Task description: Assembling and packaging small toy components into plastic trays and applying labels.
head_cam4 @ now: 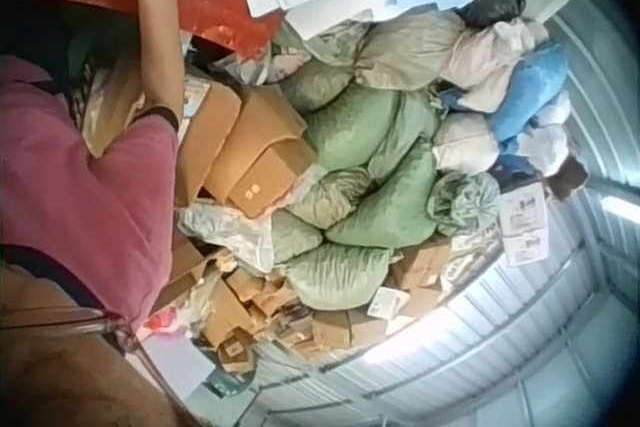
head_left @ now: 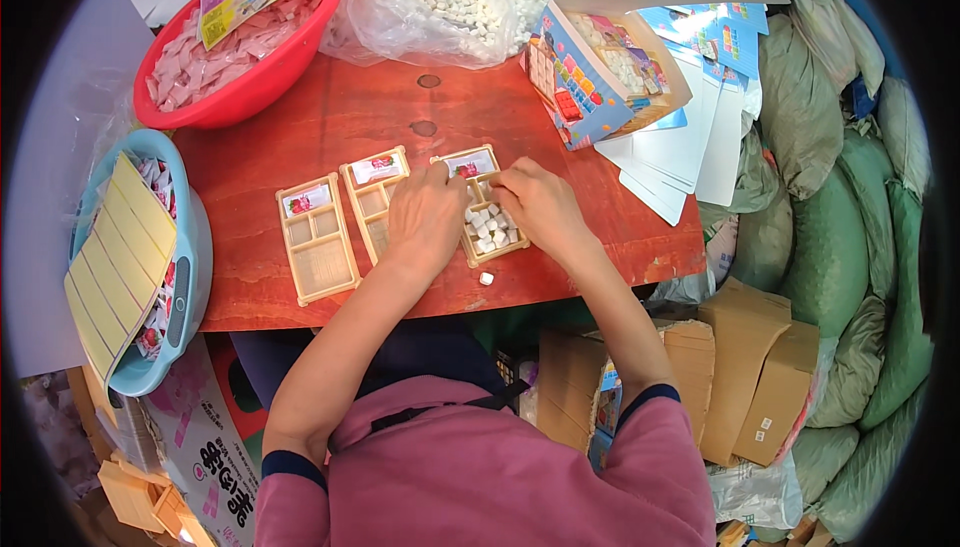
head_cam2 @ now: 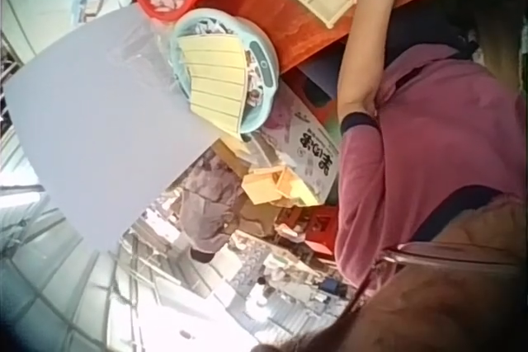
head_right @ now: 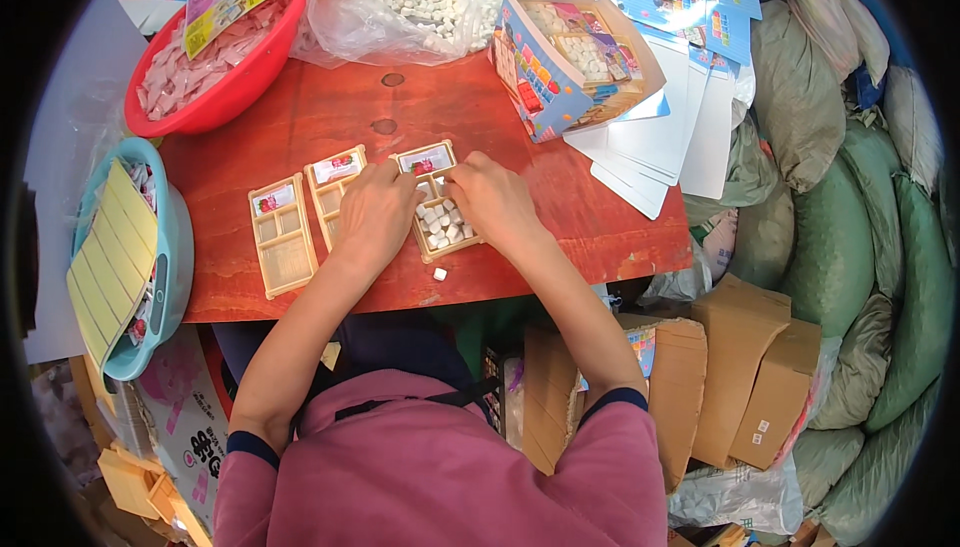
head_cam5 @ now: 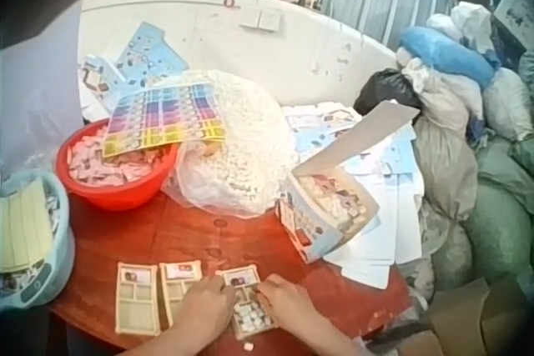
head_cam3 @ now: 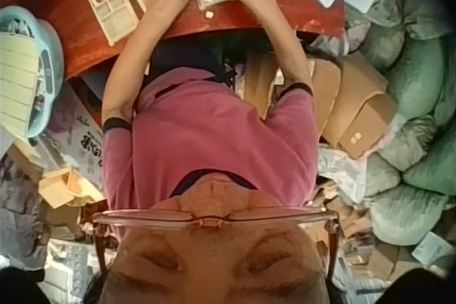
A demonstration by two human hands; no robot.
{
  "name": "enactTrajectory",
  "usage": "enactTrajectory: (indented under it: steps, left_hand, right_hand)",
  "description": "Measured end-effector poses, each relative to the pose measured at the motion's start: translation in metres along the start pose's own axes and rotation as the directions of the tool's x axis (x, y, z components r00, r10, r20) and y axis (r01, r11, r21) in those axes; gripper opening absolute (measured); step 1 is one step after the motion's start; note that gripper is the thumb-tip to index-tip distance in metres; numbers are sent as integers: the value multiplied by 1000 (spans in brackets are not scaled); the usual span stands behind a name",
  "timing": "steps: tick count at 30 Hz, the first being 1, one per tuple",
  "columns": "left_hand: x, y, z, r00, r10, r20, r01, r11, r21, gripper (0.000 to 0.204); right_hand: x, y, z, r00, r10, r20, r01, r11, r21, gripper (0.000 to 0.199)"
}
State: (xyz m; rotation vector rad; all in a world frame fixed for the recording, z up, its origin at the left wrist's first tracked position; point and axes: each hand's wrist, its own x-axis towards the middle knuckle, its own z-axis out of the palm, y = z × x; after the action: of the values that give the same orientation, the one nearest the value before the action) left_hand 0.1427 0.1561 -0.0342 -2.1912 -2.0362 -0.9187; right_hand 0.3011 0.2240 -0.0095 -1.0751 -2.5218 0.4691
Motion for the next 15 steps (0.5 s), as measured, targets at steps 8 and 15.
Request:
enactTrajectory:
  steps: [8, 15]
  left_hand:
    - [9, 4, 0, 1000, -22, 15, 21, 996, 81, 8]
    - [-2, 14, -14, 994, 100, -45, -108, 960, -260, 8]
  right_hand:
    - [10, -2, 17, 999, 37, 39, -26, 970, -241, 12]
    - [-16, 3, -10, 996, 11, -86, 19, 941, 337, 7]
